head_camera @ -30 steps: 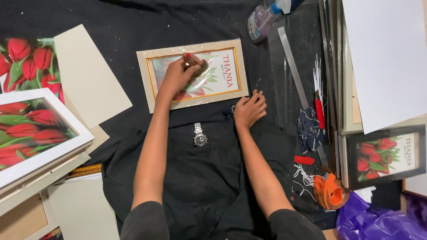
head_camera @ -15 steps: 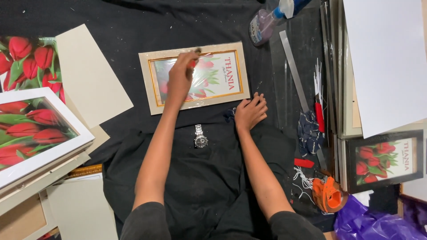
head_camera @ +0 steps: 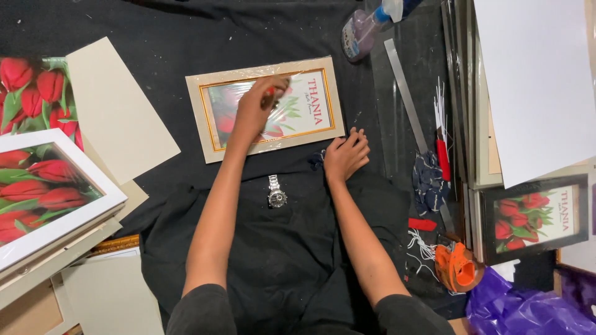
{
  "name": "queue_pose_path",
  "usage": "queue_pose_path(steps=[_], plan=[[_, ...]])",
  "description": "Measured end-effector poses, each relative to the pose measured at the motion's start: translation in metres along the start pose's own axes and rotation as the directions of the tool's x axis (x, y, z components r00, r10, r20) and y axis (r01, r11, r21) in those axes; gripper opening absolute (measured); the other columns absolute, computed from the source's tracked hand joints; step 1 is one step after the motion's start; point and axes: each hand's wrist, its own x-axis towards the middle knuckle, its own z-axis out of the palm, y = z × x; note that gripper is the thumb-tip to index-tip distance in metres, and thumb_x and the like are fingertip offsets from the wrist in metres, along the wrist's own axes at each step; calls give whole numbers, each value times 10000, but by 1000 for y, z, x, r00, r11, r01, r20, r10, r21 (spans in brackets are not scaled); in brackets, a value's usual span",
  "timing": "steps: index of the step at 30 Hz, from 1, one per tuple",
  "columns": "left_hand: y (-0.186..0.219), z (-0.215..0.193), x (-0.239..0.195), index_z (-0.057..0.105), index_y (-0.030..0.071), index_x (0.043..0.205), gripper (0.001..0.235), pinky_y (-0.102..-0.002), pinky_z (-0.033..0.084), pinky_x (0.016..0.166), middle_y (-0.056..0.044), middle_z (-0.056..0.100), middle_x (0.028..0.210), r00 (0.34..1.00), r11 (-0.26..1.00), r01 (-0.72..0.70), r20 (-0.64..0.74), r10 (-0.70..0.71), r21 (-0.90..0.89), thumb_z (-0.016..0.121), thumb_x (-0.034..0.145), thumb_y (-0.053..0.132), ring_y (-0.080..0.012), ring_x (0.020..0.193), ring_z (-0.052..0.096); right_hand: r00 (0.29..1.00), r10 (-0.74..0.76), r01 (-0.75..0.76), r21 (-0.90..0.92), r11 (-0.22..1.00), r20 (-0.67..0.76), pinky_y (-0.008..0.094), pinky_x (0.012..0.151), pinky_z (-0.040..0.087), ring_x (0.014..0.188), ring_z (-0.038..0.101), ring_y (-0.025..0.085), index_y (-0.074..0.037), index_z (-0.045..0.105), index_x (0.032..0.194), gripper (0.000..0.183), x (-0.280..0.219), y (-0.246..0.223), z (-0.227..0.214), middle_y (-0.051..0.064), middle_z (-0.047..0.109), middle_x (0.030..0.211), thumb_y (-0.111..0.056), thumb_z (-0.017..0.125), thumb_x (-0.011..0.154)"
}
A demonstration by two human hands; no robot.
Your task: Brushing the back of wooden picture frames to remove dust and organizing them on a workspace.
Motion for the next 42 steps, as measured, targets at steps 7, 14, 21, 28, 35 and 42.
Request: queue_pose_path(steps=[7, 14, 21, 28, 35, 42], plan=[[16, -4, 2, 743, 144, 1085, 234, -509, 516, 1023, -154, 775, 1126, 844, 965, 220, 524, -114, -145, 712, 904, 289, -413, 1143, 690, 1000, -12, 13, -37, 999, 11, 434, 827, 393, 1053, 531, 288, -106, 564, 1133, 199, 1, 2, 3, 65, 520, 1154, -125, 546, 935], [-13, 12, 0, 695, 283, 1221, 291, -472, 545, 1011, -14, 646, 1295, 998, 995, -65, -32, 62, -78, 676, 1002, 93, -357, 1230, 633, 1000, -10, 10, -26, 1000, -16, 439, 817, 401, 1033, 537, 297, -90, 567, 1109, 185, 2, 0, 0, 74, 531, 1143, -120, 558, 926], [36, 11, 0, 764, 131, 1075, 259, -567, 461, 1095, -174, 756, 1194, 831, 970, 220, 541, -130, -106, 699, 933, 337, -455, 1221, 637, 1000, -9, 9, -23, 1000, -5, 432, 825, 396, 1052, 522, 276, -103, 561, 1124, 189, -1, 4, 6, 68, 511, 1161, -108, 533, 937], [-15, 21, -1, 694, 208, 1250, 445, -525, 522, 1060, -103, 615, 1375, 999, 991, -45, -9, 44, -127, 679, 919, -90, -447, 1256, 608, 1000, -4, 4, -25, 1000, 0, 426, 818, 388, 1031, 514, 273, -106, 551, 1112, 162, 0, 4, 3, 63, 504, 1150, -109, 525, 953], [19, 23, -1, 731, 262, 1159, 244, -530, 455, 1121, -102, 730, 1206, 849, 998, 42, 528, -7, -55, 644, 958, 156, -397, 1238, 638, 1000, 3, -3, 2, 1000, 11, 418, 818, 365, 1013, 496, 259, -105, 542, 1090, 133, 2, -1, -6, 68, 499, 1138, -103, 507, 962], [-14, 19, -2, 710, 270, 1239, 476, -528, 426, 1142, -73, 633, 1411, 998, 999, -29, 61, 30, -20, 713, 885, -49, -404, 1328, 570, 999, 1, -1, 12, 1000, 32, 441, 824, 379, 1047, 511, 284, -95, 539, 1107, 149, 3, 0, -6, 81, 506, 1152, -103, 520, 959]])
